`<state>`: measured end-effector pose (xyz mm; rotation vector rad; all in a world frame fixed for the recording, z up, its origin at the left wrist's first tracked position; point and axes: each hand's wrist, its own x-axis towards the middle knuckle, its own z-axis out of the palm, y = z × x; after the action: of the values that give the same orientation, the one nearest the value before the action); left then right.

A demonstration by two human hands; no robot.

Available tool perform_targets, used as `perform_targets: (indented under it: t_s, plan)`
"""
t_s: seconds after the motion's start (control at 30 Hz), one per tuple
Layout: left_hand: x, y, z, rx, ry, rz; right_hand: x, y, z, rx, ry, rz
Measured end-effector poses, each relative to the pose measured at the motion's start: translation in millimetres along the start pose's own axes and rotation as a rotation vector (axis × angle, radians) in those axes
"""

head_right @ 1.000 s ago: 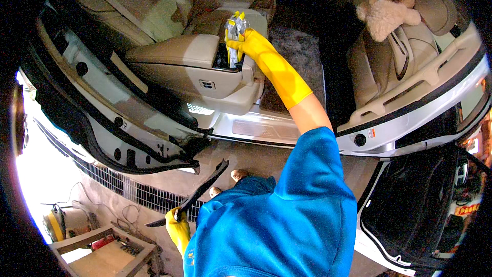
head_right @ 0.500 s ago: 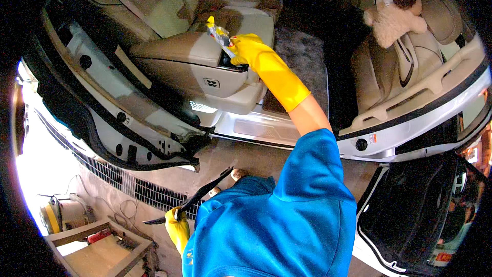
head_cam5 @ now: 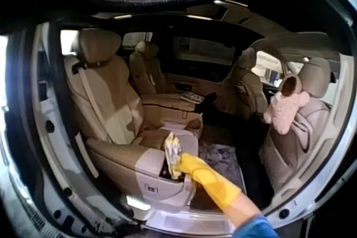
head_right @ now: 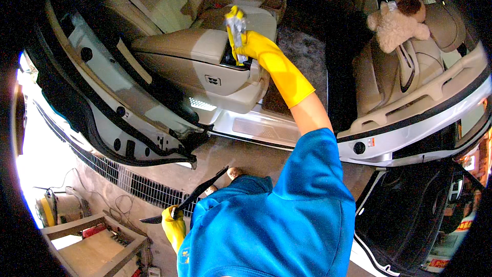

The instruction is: The person puts on yellow rubber gloves, opens the car door, and removes a floor mat and a snack package from the interior. The person then walks to a cluttered area and discards the items.

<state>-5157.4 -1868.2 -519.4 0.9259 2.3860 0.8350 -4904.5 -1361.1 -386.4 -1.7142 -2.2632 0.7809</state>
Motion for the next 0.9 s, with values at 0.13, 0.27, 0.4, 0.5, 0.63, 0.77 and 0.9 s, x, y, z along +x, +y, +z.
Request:
perform_targets:
  t_s: [0.13,0.27,0.4,0.5,0.63,0.77,0.9]
  plan:
    - [6.6,4.0,0.4,0.033,-0.015,0.063,23.6,61.2,12.5,0.657,0.105,-0.141]
    - [6.2,0.5,0.7,0.045,-0.026,0.033,5.7,49.0,4.9,1.187,0.118,-0.156]
    - [7.7,-13.2,5.1,0.013,-0.047,0.029,-16.4,36.4,1.7,1.299,0.158,-0.11]
    - [11.2,-7.9,3.8,0.051,-0.051,0.066,-44.6,28.9,7.7,1.307,0.169,-0.108]
    - [11.6,-6.2,2.7,0.022,-0.065,-0.005,-82.8,16.8,31.7,1.024,0.204,0.211]
    - [11.0,-5.6,-0.5,0.003,-0.073,0.021,-124.0,8.0,92.6,0.597,-0.169,0.126]
    - [6.4,-0.6,-9.2,0.028,-0.07,0.039,-180.2,-72.7,135.3,0.162,-0.631,-0.117]
